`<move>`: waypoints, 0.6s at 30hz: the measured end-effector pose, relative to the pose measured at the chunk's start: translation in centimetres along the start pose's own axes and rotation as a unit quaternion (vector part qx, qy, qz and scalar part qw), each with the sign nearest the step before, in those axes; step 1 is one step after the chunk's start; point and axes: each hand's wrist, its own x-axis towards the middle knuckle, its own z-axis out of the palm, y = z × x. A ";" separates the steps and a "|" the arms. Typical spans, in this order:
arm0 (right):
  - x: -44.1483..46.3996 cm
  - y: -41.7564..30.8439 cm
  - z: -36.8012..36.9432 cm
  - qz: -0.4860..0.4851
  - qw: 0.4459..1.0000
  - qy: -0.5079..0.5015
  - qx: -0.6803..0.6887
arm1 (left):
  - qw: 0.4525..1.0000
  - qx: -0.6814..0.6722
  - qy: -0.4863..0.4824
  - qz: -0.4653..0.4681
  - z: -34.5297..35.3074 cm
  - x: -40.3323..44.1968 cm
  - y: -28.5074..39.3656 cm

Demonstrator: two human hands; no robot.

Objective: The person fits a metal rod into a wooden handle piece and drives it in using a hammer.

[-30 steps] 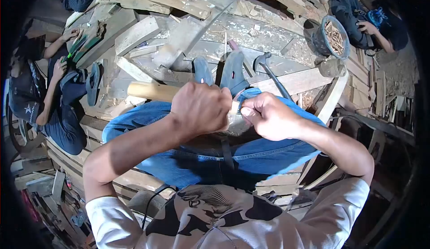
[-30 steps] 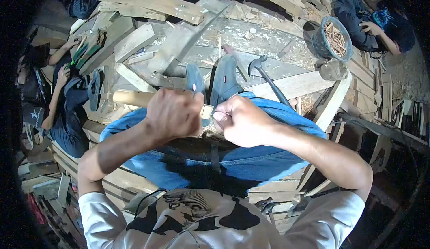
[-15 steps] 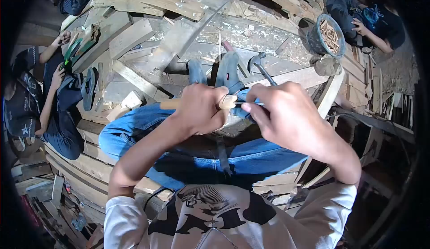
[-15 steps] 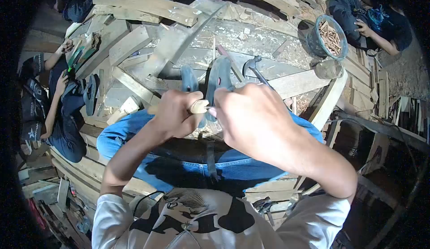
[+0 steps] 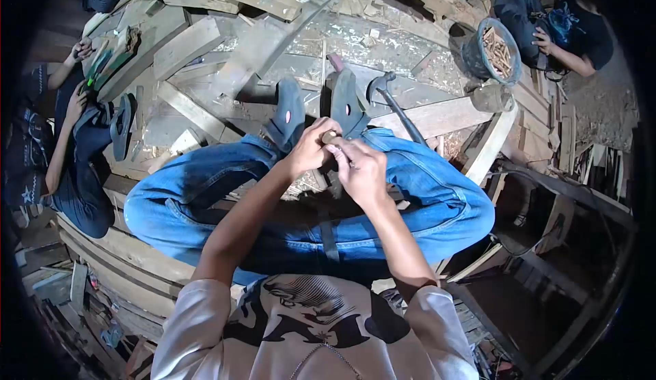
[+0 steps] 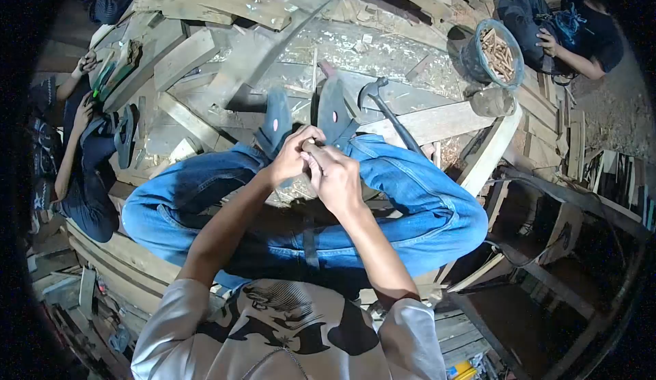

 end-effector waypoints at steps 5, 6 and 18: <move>-1.7 2.4 2.3 0.003 0.999 -0.029 -0.011 | 0.999 0.053 0.003 0.008 0.7 -1.7 -3.9; -1.5 2.5 2.2 -0.002 0.999 -0.029 -0.016 | 0.999 0.052 -0.006 -0.003 0.7 -1.5 -3.8; -1.2 2.2 3.1 -0.025 0.998 -0.029 -0.044 | 1.000 -0.012 0.010 0.005 0.8 -1.8 -4.1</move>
